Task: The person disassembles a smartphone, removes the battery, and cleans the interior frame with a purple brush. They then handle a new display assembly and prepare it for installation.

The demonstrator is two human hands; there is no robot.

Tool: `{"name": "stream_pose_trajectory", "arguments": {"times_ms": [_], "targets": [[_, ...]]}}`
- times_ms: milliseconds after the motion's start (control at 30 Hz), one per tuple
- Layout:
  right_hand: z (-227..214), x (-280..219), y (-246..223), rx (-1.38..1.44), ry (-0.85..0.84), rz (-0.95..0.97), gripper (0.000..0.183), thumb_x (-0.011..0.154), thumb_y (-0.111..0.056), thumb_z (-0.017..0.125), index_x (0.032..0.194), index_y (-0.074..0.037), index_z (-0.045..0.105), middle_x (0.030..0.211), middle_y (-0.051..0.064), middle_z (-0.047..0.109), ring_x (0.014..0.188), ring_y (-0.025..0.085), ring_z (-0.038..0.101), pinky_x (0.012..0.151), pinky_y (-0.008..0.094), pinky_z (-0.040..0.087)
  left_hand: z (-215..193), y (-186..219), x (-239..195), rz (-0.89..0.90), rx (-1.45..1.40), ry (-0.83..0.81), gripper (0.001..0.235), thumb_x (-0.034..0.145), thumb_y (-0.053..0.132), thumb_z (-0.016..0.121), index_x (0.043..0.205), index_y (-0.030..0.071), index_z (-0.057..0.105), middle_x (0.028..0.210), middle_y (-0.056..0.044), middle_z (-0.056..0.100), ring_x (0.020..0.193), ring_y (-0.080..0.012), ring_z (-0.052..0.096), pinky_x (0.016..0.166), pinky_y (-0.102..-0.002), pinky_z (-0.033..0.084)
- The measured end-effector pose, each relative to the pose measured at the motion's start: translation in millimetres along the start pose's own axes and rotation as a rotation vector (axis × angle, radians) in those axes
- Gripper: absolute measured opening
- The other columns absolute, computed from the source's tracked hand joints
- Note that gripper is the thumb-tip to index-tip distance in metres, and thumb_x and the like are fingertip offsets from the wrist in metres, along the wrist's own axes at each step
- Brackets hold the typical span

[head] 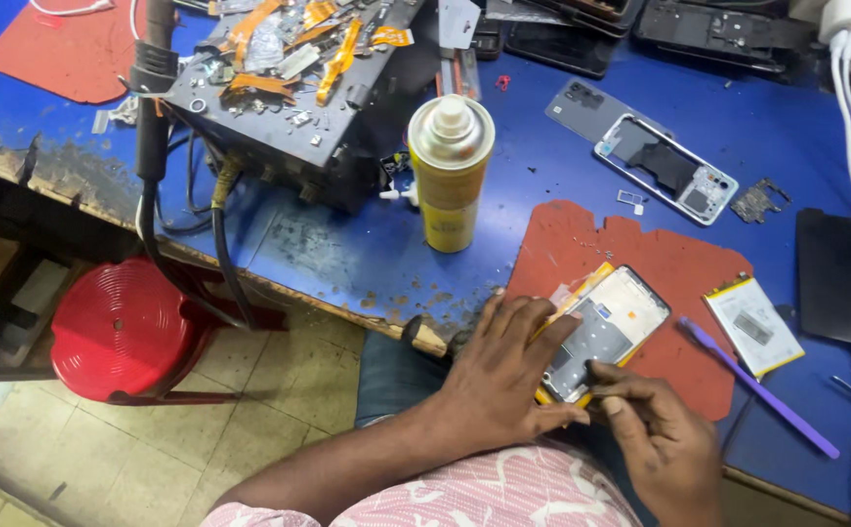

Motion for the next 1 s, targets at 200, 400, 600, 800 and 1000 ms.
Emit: {"name": "stream_pose_trajectory", "arguments": {"times_ms": [200,400,600,800,1000], "targets": [[-25,-3,-16,0.047,0.111,-0.107,0.014,0.098,0.001,0.062,0.11,0.006,0.067,0.114,0.012,0.072,0.106,0.013,0.069,0.093,0.027,0.057,6,3,9,-0.037,0.012,-0.086,0.088,0.077,0.035,0.083,0.148,0.003,0.044,0.141,-0.024,0.046,0.132,-0.0452,0.045,0.121,-0.063,0.027],[-71,-19,-18,-0.194,0.319,-0.187,0.007,0.102,0.002,0.075,0.105,0.004,0.069,0.108,0.008,0.063,0.089,0.009,0.06,0.074,0.021,0.048,17,-11,13,-0.007,-0.121,-0.23,0.092,0.072,0.017,0.084,0.151,0.004,0.038,0.141,-0.02,0.052,0.133,-0.0421,0.048,0.124,-0.063,0.026],[-66,-16,-14,-0.153,0.317,-0.114,0.008,0.105,0.003,0.077,0.11,0.004,0.071,0.107,0.007,0.062,0.086,0.008,0.059,0.074,0.019,0.049,13,-16,14,-0.019,-0.112,-0.219,0.105,0.072,0.03,0.092,0.154,0.004,0.032,0.142,-0.021,0.046,0.134,-0.0423,0.046,0.124,-0.063,0.026],[-38,6,-50,-0.402,0.269,-0.174,0.014,0.095,0.006,0.079,0.106,0.001,0.071,0.099,0.01,0.068,0.087,0.015,0.066,0.075,0.026,0.053,9,-30,3,-0.086,-0.101,-0.132,0.108,0.073,0.031,0.095,0.156,0.006,0.03,0.14,-0.018,0.047,0.135,-0.0377,0.047,0.127,-0.064,0.027],[26,29,-72,-0.574,0.086,-0.233,0.017,0.09,0.001,0.083,0.105,-0.002,0.075,0.095,0.011,0.068,0.082,0.023,0.066,0.072,0.033,0.053,15,-43,-5,-0.106,-0.141,-0.151,0.112,0.073,0.031,0.098,0.157,0.005,0.027,0.141,-0.019,0.044,0.135,-0.04,0.044,0.126,-0.062,0.031]]}}
Point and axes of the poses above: each hand's wrist, its own x-axis towards the middle knuckle, its own z-axis out of the palm, y = z × x, the point moved 10 cm from there along x, towards the middle knuckle
